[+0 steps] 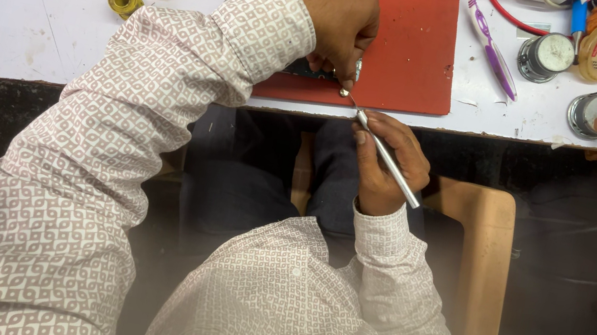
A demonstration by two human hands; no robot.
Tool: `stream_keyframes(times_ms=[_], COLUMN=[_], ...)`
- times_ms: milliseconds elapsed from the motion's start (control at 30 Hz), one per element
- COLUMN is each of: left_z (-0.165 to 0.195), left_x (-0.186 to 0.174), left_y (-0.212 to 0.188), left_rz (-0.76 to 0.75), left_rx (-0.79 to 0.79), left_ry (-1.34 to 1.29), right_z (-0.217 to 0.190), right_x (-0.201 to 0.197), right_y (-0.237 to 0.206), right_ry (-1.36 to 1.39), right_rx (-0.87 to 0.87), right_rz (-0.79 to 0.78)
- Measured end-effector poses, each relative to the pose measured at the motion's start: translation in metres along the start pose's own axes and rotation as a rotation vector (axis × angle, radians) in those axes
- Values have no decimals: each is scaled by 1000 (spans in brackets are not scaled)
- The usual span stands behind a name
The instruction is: The person solders components on a disassembled phone motherboard resting on a red mat, holding a soldering iron in one hand and solder wire in the other. They use tweezers to position parts, apply paste from a tube onto the board, reposition the board, and scrub it with a toothbrush.
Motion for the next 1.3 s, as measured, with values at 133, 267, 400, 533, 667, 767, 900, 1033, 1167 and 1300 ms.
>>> stream_keyframes(times_ms=[133, 267, 400, 533, 667, 767, 900, 1033, 1167, 1300], left_z=[-1, 2, 5, 6, 6, 4, 2, 1, 0, 1], left_x=[1, 1, 1, 0, 1, 1, 1, 1, 2, 3], left_y=[0, 0, -1, 0, 0, 2, 4, 4, 8, 9], left_rz=[-10, -13, -26, -28, -18, -29, -27, -16, -23, -22], left_rx=[15, 17, -52, -58, 5, -25, -51, -13, -21, -31], left_ry=[-6, -3, 83, 73, 47, 86, 75, 67, 77, 111], right_z=[-11, -19, -17, -13, -14, -17, -15, -12, -22, -22], right_x=[0, 2, 2, 0, 2, 3, 2, 3, 5, 4], right_y=[3, 6, 7, 8, 9, 11, 11, 11, 14, 19], right_ry=[-109, -188, -175, -110, -190, -242, -228, -159, -254, -245], right_rx=[-47, -98, -89, -69, -95, -134, -83, -43, -138, -58], right_rz=[8, 0, -23, -14, 1, -31, -51, 21, 14, -37])
Point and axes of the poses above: each hand's wrist, its own y-axis towards the middle knuckle, its own x-axis out of the palm, z = x × y, the point moved 6 cm from there along y, towards the middle knuckle, and after that the axes turned 4 degrees about -z, right-handed, at the moved point
